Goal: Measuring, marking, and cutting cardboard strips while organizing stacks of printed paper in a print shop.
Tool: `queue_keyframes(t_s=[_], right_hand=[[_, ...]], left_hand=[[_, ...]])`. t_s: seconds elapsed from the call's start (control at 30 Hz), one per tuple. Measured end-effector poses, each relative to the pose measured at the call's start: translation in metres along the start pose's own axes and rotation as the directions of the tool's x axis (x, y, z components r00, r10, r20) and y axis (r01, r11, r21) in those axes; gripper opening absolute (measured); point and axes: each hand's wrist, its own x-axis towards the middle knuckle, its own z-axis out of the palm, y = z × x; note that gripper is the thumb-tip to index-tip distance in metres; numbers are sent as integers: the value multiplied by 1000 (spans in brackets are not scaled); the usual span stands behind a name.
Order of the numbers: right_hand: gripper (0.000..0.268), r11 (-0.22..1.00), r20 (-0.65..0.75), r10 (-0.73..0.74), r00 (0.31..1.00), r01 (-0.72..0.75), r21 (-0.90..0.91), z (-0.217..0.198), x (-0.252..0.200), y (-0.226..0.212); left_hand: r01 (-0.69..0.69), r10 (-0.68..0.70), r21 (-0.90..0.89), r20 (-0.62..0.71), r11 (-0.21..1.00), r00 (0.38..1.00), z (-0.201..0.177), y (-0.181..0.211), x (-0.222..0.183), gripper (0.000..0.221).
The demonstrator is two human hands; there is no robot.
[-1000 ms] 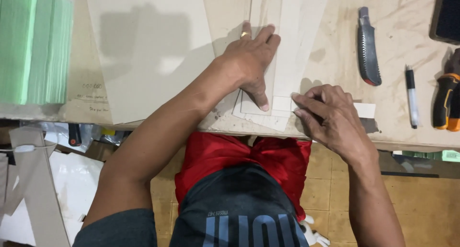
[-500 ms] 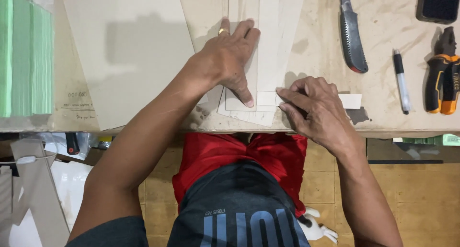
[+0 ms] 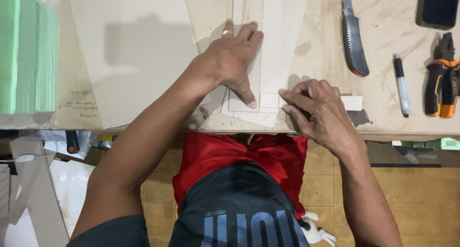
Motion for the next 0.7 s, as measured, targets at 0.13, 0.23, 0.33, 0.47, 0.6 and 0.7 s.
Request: queue_keyframes(t_s=[0.13,0.23,0.33,0.47,0.6,0.7], right_hand=[[36,1000,29,30,999,-30,-4,1,-1,-1],[36,999,24,33,999,-33,-12,0,-2,-2],[36,1000,12,20,1000,-19,-12,0,-1,-2],[35,1000,-2,9,1000,-9,-5,1,-2,-2],[35,1000,6,7,1000,-7,-8,0,-2,-3],[34,1000,2,16,1000,-16,-14,1,-1,-3]], left_hand=[[20,-20,-18,3,1000,1000,-1,2,-4,153],[13,-13,-10,4,1000,1000,-2,3,-2,153],[4,-4,5,-2,1000,1000,-1,1,0,153],[-18,18,-1,-22,1000,1000,1,0,-1,151],[-38,38,-7,-57,999,998,8,-5,8,126],[-20,16,-28,-127,999,992,12,-4,9,114]])
